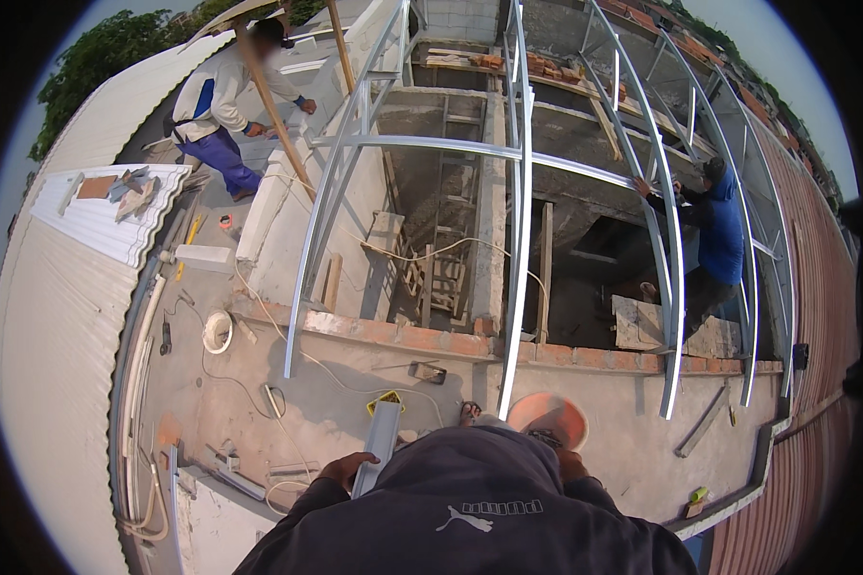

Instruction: The person positions and secures metal frame sections onto a roof structure using a hammer and nails. They align the metal pieces, place nails, and hammer them into place to fasten the frame components.

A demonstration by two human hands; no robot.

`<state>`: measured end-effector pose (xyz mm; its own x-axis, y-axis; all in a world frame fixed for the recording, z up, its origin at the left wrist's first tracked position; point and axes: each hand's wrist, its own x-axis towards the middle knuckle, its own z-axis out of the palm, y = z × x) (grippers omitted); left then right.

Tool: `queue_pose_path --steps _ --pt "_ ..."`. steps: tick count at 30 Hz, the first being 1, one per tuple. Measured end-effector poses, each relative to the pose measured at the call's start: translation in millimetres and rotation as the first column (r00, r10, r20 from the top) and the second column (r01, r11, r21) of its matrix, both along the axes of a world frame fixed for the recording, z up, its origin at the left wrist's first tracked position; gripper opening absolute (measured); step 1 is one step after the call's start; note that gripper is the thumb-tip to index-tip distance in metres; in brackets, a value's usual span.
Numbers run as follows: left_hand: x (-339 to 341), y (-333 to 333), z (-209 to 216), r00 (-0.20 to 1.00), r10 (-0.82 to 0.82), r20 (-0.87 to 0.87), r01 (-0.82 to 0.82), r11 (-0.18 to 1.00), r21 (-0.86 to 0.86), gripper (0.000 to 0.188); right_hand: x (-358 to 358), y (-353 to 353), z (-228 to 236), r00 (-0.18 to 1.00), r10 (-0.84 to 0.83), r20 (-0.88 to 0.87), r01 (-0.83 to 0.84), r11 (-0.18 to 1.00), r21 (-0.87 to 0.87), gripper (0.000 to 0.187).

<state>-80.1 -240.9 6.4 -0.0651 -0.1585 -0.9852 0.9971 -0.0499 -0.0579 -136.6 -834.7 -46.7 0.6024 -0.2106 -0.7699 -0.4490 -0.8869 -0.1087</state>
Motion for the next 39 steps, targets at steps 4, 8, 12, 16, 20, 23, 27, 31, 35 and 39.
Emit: queue_pose_path --steps 4,8,12,16,20,23,27,31,35,39 --pt "-10 1 -14 1.0 -0.008 0.016 0.009 0.999 -0.034 0.085 9 3 13 0.998 0.066 0.012 -0.066 0.997 0.035 0.048" --pt "-23 8 -38 0.994 0.107 0.0 -0.106 0.987 -0.121 0.088 13 6 23 0.999 0.03 -0.012 -0.03 1.0 -0.008 0.052" --pt "-28 6 -37 0.982 0.185 0.028 -0.181 0.976 -0.118 0.084 11 4 20 0.997 0.066 0.037 -0.066 0.998 -0.01 0.051" --pt "-24 -6 2 0.968 0.177 0.178 -0.16 0.981 -0.106 0.076 2 -11 -12 0.977 0.198 0.078 -0.199 0.98 0.001 0.043" --pt "-12 -25 43 0.909 0.026 0.417 0.014 0.996 -0.091 0.07 -18 -31 -59 0.98 -0.089 0.177 0.059 0.984 0.168 0.03" --pt "7 -38 52 0.906 -0.022 0.422 0.067 0.994 -0.092 0.069 -40 -40 -83 0.835 -0.456 0.309 0.309 0.852 0.423 0.019" --pt "39 -52 38 0.934 -0.081 0.349 0.113 0.991 -0.072 0.068 -61 -53 -106 0.939 0.256 0.228 -0.212 0.956 -0.202 0.014" --pt "65 -68 27 0.937 -0.143 0.319 0.167 0.985 -0.049 0.067 -69 -59 -132 0.951 -0.258 0.171 0.246 0.965 0.09 0.015" --pt "93 -90 27 0.942 -0.183 0.283 0.199 0.98 -0.029 0.066 -76 -51 -135 0.377 -0.926 -0.036 0.874 0.343 0.344 0.014" --pt "125 -107 29 0.934 -0.253 0.252 0.258 0.966 0.017 0.064 -80 -37 -102 -0.217 -0.954 -0.206 0.887 -0.281 0.367 0.019"
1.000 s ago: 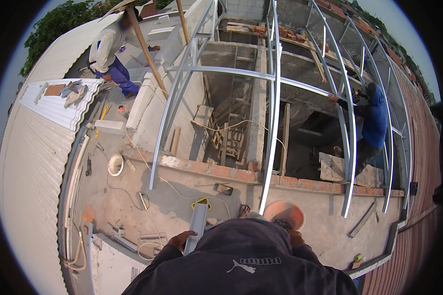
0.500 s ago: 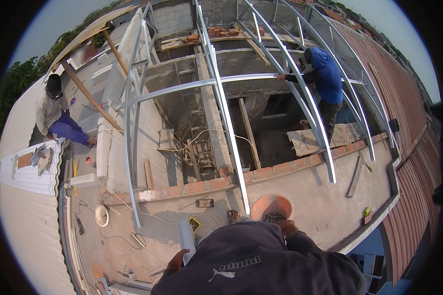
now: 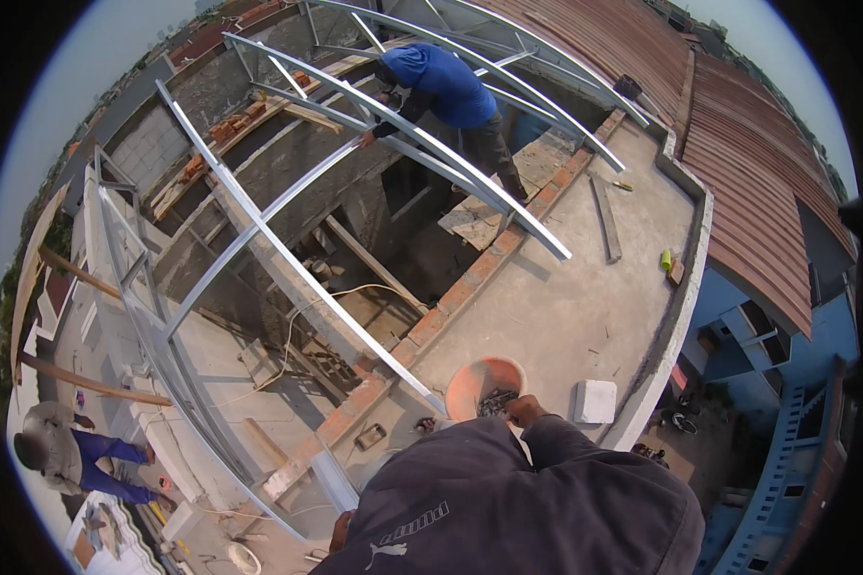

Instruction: The person positions and secures metal frame sections onto a roof structure using a hammer and nails. They align the metal pieces, place nails, and hammer them into place to fasten the frame components.

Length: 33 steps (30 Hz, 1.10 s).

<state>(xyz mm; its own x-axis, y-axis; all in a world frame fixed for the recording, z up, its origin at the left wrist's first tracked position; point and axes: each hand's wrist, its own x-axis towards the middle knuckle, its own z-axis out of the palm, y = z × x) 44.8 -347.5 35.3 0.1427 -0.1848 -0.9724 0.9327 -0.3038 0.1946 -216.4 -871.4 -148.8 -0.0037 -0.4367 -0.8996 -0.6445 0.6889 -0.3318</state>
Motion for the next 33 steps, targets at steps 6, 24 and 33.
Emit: queue_pose_path --steps 6,24,33 --pt "24 -1 -1 0.999 -0.021 -0.027 0.022 1.0 0.019 0.062 -2 26 22 0.95 -0.299 0.092 0.293 0.953 0.075 0.017" --pt "78 65 -37 0.989 0.073 -0.127 -0.059 0.993 0.107 0.057 49 20 46 0.951 -0.306 0.052 0.305 0.952 0.027 0.008" --pt "151 121 -32 0.987 0.159 -0.024 -0.156 0.984 0.084 0.067 161 19 62 0.976 -0.178 0.123 0.188 0.979 -0.083 0.016"
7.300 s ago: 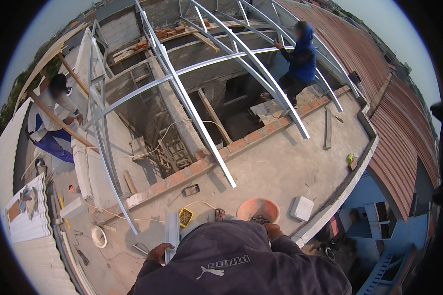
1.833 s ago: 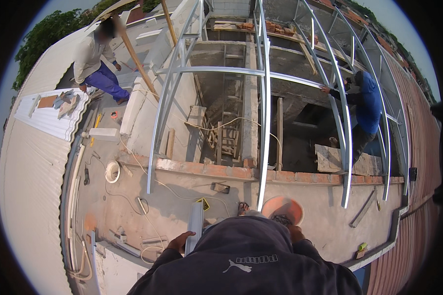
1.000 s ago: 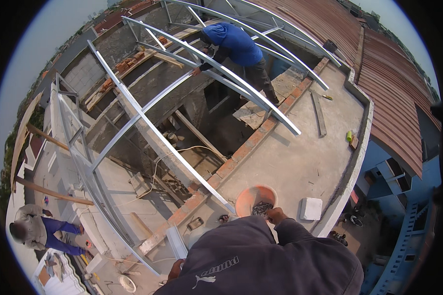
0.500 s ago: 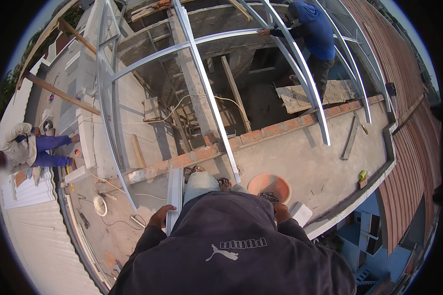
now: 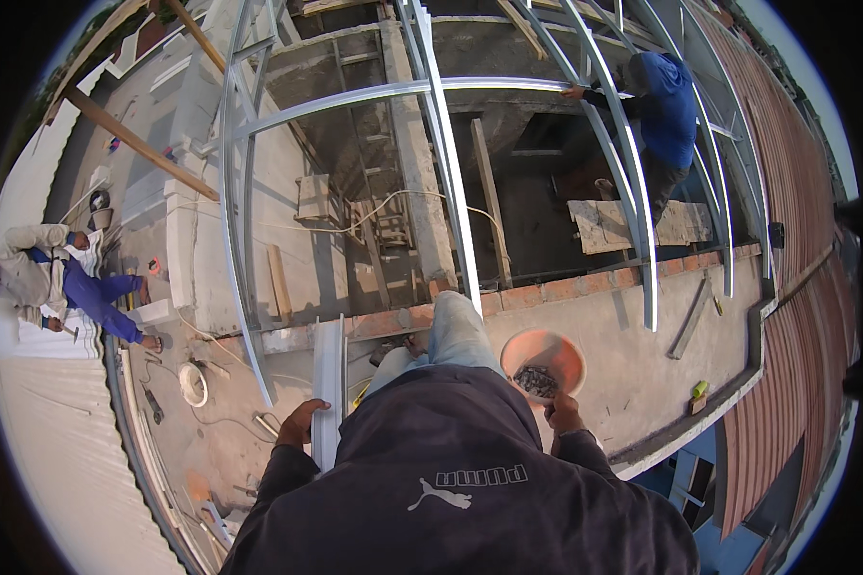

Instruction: The person positions and secures metal frame sections onto a roof structure using a hammer and nails. They align the metal pieces, place nails, and hammer them into place to fasten the frame components.

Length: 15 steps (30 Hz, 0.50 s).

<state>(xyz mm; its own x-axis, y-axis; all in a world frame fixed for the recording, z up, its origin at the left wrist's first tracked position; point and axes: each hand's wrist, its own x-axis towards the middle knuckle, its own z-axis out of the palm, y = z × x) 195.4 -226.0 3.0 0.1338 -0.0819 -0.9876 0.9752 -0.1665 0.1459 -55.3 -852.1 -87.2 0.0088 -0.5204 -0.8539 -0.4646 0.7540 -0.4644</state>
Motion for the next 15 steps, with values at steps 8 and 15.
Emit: queue_pose_path --steps 8,15 --pt "40 31 -15 0.987 0.155 -0.043 -0.155 0.988 -0.015 0.069 113 2 30 1.0 0.013 0.024 -0.011 0.998 -0.054 0.016" --pt "64 -2 7 0.962 0.109 0.251 -0.102 0.994 -0.042 0.068 221 -37 -3 0.998 -0.065 -0.017 0.063 0.993 -0.1 0.021"
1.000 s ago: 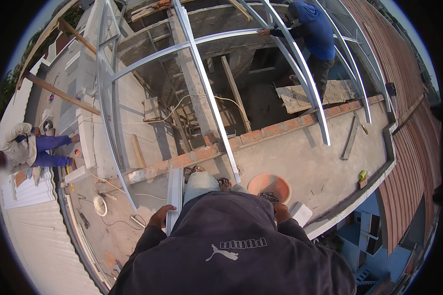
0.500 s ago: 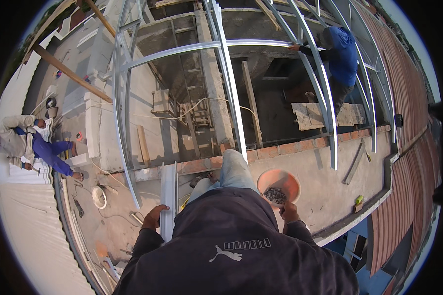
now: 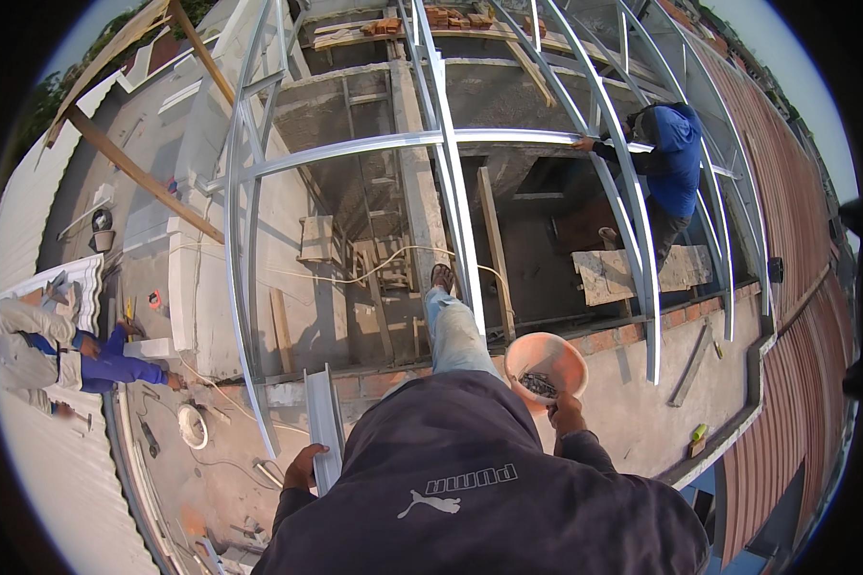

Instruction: The person positions and secures metal frame sections onto a roof structure using a hammer and nails. They align the metal pieces, place nails, and hammer them into place to fasten the frame components.

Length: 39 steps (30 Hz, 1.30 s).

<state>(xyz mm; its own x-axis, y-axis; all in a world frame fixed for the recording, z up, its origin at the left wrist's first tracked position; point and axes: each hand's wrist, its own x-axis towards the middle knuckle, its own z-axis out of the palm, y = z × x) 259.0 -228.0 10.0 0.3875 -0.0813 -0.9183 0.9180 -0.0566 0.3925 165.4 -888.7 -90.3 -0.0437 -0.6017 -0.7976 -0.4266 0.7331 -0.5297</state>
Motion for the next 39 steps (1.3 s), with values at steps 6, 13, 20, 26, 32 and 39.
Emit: queue_pose_path --steps 6,13,20,26,32,39 --pt "108 -71 28 0.907 -0.336 0.256 0.321 0.942 0.1 0.067 105 -59 -26 0.999 -0.034 0.03 0.034 0.999 0.019 0.019" --pt "303 -149 22 0.982 -0.136 -0.133 0.144 0.989 0.047 0.07 234 -138 -20 0.172 0.675 -0.717 -0.881 -0.221 -0.419 0.02" --pt "433 -185 27 0.988 0.039 -0.148 -0.028 0.996 0.08 0.07 409 -197 -23 0.986 0.165 0.006 -0.165 0.984 0.067 0.011" --pt "521 -206 46 0.993 -0.051 -0.108 0.066 0.988 0.141 0.058 485 -206 -12 0.997 -0.056 0.046 0.051 0.993 0.11 0.011" --pt "622 -227 40 0.96 -0.184 -0.209 0.23 0.948 0.222 0.072 520 -201 -13 0.988 -0.144 0.058 0.137 0.986 0.099 0.016" --pt "769 -259 4 0.937 -0.246 -0.25 0.295 0.938 0.183 0.078 594 -201 -39 0.956 -0.293 -0.014 0.293 0.949 0.117 0.014"
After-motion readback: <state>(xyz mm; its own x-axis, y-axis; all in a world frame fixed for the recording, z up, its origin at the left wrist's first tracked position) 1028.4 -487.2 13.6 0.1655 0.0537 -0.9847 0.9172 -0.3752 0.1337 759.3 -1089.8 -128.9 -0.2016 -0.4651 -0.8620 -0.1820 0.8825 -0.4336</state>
